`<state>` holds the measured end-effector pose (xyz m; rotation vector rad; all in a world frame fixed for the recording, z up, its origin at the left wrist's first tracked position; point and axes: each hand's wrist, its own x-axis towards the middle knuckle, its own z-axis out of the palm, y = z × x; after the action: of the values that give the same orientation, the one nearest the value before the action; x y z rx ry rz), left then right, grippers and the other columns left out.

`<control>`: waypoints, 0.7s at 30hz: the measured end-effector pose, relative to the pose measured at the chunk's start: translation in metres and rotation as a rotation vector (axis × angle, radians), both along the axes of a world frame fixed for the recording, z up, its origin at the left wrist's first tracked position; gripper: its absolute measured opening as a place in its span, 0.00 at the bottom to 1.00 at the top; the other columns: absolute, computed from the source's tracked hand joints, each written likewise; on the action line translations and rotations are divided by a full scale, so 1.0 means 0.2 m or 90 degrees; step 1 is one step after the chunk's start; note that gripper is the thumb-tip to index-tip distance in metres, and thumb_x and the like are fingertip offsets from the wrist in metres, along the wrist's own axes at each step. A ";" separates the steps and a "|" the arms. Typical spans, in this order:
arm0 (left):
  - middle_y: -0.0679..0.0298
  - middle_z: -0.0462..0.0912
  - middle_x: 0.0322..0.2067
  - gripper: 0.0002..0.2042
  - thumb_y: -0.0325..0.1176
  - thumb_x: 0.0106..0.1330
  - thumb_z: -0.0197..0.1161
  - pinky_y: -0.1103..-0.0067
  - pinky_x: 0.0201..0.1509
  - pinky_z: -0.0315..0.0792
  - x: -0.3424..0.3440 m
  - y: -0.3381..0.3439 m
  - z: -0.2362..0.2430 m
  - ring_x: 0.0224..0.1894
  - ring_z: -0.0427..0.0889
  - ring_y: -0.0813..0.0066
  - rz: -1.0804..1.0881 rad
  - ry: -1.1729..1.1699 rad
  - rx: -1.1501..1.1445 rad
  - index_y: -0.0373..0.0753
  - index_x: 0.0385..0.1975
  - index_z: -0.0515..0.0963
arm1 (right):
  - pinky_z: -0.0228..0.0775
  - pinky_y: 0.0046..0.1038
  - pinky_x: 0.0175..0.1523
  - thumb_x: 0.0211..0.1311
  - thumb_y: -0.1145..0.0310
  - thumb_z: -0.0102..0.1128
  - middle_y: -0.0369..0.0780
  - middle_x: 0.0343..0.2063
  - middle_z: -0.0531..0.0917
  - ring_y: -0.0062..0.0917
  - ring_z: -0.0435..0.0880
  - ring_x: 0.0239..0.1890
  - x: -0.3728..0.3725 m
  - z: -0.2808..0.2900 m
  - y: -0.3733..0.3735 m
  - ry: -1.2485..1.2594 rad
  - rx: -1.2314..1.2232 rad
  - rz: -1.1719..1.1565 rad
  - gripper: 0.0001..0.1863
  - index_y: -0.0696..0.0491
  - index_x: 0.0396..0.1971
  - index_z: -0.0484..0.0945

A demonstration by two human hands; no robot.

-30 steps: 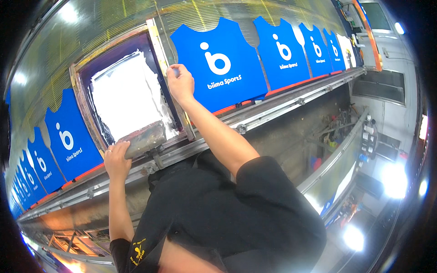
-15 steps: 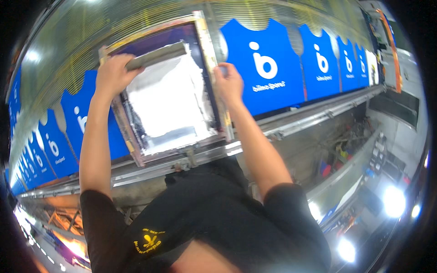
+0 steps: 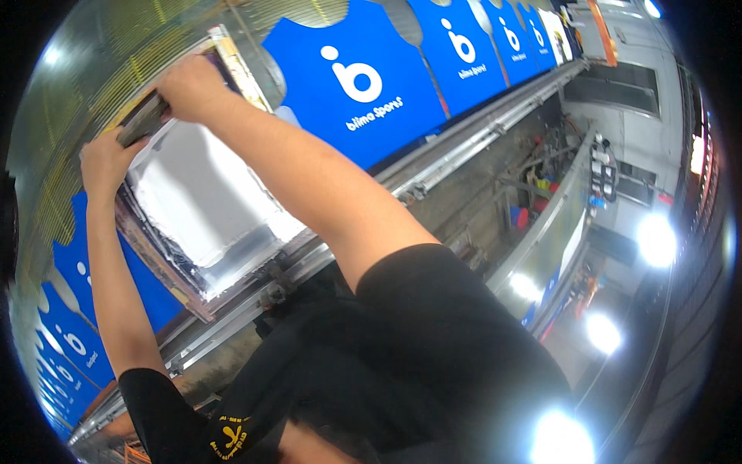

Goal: The person prepares white ink by scooping it into a screen printing frame, then positions the frame over a blue fabric. They use a squeegee to pull the ink across the screen, printing a white logo onto the fabric. The process is repeated for multiple prints.

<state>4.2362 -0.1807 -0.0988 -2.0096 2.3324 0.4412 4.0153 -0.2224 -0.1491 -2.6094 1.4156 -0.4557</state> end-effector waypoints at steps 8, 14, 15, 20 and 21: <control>0.61 0.89 0.34 0.10 0.42 0.56 0.76 0.61 0.41 0.80 -0.23 0.95 -0.09 0.37 0.86 0.56 0.003 0.011 -0.072 0.50 0.37 0.89 | 0.71 0.38 0.43 0.53 0.63 0.69 0.38 0.28 0.79 0.35 0.81 0.36 -0.32 -0.06 1.00 -0.135 -0.036 0.025 0.11 0.50 0.27 0.75; 0.66 0.88 0.48 0.29 0.27 0.41 0.76 0.66 0.50 0.77 -0.33 1.51 -0.10 0.47 0.84 0.61 -0.015 0.075 -0.086 0.45 0.51 0.85 | 0.68 0.35 0.48 0.51 0.69 0.65 0.38 0.33 0.77 0.32 0.78 0.41 -0.46 0.04 1.50 -0.139 0.048 0.042 0.09 0.51 0.32 0.75; 0.65 0.87 0.50 0.32 0.26 0.41 0.75 0.66 0.51 0.77 -0.35 1.59 -0.10 0.49 0.84 0.60 -0.006 0.085 -0.086 0.43 0.54 0.83 | 0.67 0.35 0.49 0.51 0.70 0.65 0.38 0.34 0.77 0.32 0.78 0.42 -0.48 0.04 1.55 -0.131 0.074 0.060 0.10 0.51 0.33 0.76; 0.63 0.86 0.52 0.33 0.24 0.41 0.74 0.66 0.52 0.76 -0.39 1.78 0.01 0.51 0.83 0.60 0.015 0.147 -0.013 0.41 0.56 0.83 | 0.66 0.36 0.50 0.49 0.70 0.67 0.37 0.34 0.78 0.33 0.79 0.43 -0.54 0.17 1.68 -0.075 0.179 0.134 0.12 0.51 0.35 0.77; 0.64 0.88 0.47 0.25 0.29 0.44 0.77 0.66 0.52 0.77 -0.38 1.71 0.10 0.49 0.84 0.61 -0.001 0.163 -0.008 0.41 0.48 0.85 | 0.67 0.37 0.50 0.47 0.70 0.69 0.37 0.33 0.78 0.34 0.80 0.42 -0.54 0.20 1.65 -0.100 0.181 0.130 0.13 0.51 0.35 0.78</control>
<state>4.1600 0.1620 -0.0783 -2.0668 2.4816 0.7264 3.9081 0.1077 -0.1082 -2.3976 1.0646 -0.3904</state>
